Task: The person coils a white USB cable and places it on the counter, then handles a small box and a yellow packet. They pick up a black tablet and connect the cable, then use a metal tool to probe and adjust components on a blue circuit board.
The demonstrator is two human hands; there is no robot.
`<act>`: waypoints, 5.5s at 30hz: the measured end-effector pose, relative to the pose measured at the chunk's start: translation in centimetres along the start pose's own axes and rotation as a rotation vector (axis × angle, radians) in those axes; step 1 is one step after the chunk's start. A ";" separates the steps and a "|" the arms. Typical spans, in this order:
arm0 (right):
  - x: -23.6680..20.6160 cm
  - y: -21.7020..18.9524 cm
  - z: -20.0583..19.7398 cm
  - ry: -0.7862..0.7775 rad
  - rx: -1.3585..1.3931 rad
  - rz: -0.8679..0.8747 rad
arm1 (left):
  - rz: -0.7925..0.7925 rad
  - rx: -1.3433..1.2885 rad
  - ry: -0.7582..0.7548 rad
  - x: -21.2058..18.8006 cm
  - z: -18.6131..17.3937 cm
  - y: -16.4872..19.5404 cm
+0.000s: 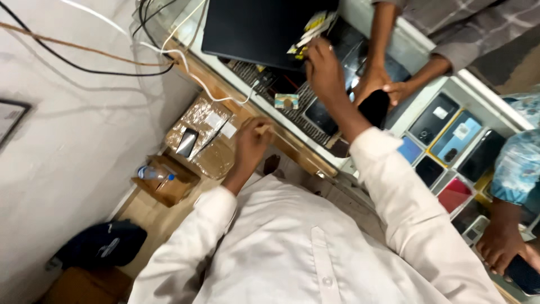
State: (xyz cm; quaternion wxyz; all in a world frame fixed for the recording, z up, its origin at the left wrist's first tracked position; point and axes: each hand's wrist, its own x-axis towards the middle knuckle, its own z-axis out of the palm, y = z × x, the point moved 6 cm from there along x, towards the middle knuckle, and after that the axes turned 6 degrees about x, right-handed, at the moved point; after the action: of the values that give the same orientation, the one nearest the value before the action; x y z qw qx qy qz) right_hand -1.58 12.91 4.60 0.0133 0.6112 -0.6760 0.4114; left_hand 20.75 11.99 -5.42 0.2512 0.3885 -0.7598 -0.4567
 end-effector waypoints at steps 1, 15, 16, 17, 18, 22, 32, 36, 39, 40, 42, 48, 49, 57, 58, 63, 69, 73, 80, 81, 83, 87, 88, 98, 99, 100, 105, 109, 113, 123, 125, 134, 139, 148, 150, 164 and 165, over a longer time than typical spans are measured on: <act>0.6 0.4 0.6 0.001 -0.054 0.004 | 0.071 0.104 -0.015 0.8 0.2 0.5; -9.0 -1.8 6.0 -0.184 0.009 0.243 | 0.380 0.321 -0.143 8.2 1.6 1.3; -9.3 -1.6 6.1 -0.181 0.023 0.266 | 0.377 0.320 -0.149 8.1 1.6 1.3; -9.4 -1.6 6.1 -0.189 0.014 0.246 | 0.375 0.321 -0.162 8.2 1.8 1.3; -9.4 -1.6 6.0 -0.195 0.005 0.224 | 0.375 0.325 -0.175 8.3 1.9 1.2; -9.4 -0.8 5.4 -0.230 0.083 0.227 | 0.372 0.343 -0.281 8.6 2.6 0.7; -16.2 4.3 6.1 0.350 1.434 1.149 | 0.506 0.392 -0.485 10.1 4.2 0.1; -19.9 3.9 6.3 0.406 1.494 1.384 | 0.508 0.403 -0.573 10.4 5.0 0.4; -20.3 3.6 5.2 0.224 1.107 1.259 | 0.524 0.415 -0.618 10.6 5.7 0.9; -19.9 3.2 4.8 0.143 0.939 1.172 | 0.537 0.422 -0.628 10.6 5.8 1.1; -18.5 2.2 3.3 0.086 0.614 0.912 | 0.635 0.437 -0.607 10.4 5.8 1.7; -15.2 0.2 2.5 -0.079 0.150 0.605 | 0.746 0.358 -0.595 9.7 5.5 2.4; -14.9 0.0 2.6 -0.092 0.125 0.568 | 0.747 0.349 -0.606 9.4 5.6 2.5; -16.8 0.4 1.2 0.065 0.302 0.591 | 0.586 0.025 -0.516 6.8 5.0 4.3; -17.6 0.3 0.5 0.077 0.334 0.628 | 0.522 -0.023 -0.512 6.4 5.0 4.7; -20.9 -0.6 -5.1 0.248 0.700 0.816 | 0.534 -0.232 -0.470 2.8 5.3 9.5; -24.3 -0.2 -11.1 0.556 0.946 0.963 | 0.188 -0.493 -0.530 -0.9 11.4 13.9; -27.0 0.6 -14.4 0.709 1.046 0.851 | 0.013 -0.509 -0.533 -3.2 15.7 15.6; -32.2 0.4 -20.0 0.872 0.747 0.727 | -0.078 -0.696 -0.539 -6.2 20.5 17.8; -32.6 -0.2 -21.0 0.860 0.656 0.643 | -0.062 -0.714 -0.518 -6.4 20.9 18.1; -33.6 -0.7 -22.3 0.857 0.686 0.553 | -0.028 -0.692 -0.488 -7.2 21.5 18.7; -35.5 0.4 -24.0 0.857 0.823 0.626 | 0.120 -0.534 -0.497 -9.1 22.8 21.0; -36.0 0.9 -24.4 0.846 0.770 0.683 | 0.167 -0.494 -0.511 -9.8 23.1 21.7; -41.2 1.1 -28.1 0.863 0.776 0.576 | 0.028 -0.696 -0.565 -13.8 26.6 22.9; -41.5 0.7 -28.4 0.873 0.797 0.493 | 0.037 -0.725 -0.553 -14.1 26.8 23.1; -41.7 0.5 -28.8 0.882 0.818 0.405 | 0.048 -0.754 -0.539 -14.2 26.9 23.3; -44.0 2.3 -28.9 0.921 0.899 0.653 | 0.087 -0.535 -0.527 -15.9 26.5 25.1; -44.8 3.5 -28.3 0.804 1.003 0.796 | 0.275 -0.410 -0.557 -17.5 26.5 26.9; -45.5 3.5 -29.1 0.876 0.976 0.687 | 0.226 -0.486 -0.599 -17.8 28.4 26.2; -46.0 1.2 -30.9 1.007 0.990 0.451 | 0.124 -0.484 -0.459 -16.6 30.8 25.3; -45.6 0.6 -31.4 0.918 0.890 0.510 | 0.162 -0.516 -0.441 -16.8 30.7 25.8; -44.0 0.6 -31.4 0.543 0.663 0.720 | 0.148 -0.609 -0.527 -18.1 32.2 25.4; -46.6 2.0 -29.8 0.576 0.848 0.863 | 0.005 -0.670 -0.856 -19.7 34.8 23.6; -48.6 4.6 -28.7 0.339 0.561 1.216 | -0.077 -0.749 -0.738 -18.2 33.3 21.2; -48.7 4.5 -28.1 0.547 1.139 1.242 | -0.030 -0.603 -0.616 -17.2 31.7 19.9; -44.3 3.0 -27.4 0.571 1.677 0.782 | -0.063 -0.424 -0.364 -18.2 23.9 13.6; -43.8 2.6 -27.4 0.567 1.764 0.763 | -0.055 -0.464 -0.359 -18.4 23.7 13.6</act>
State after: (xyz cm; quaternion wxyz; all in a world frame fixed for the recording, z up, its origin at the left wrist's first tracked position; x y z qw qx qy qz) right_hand -6.01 64.08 -1.53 -0.4169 0.0240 -0.2521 0.8730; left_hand 8.97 42.73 -4.65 0.1826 0.2539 -0.6566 -0.6864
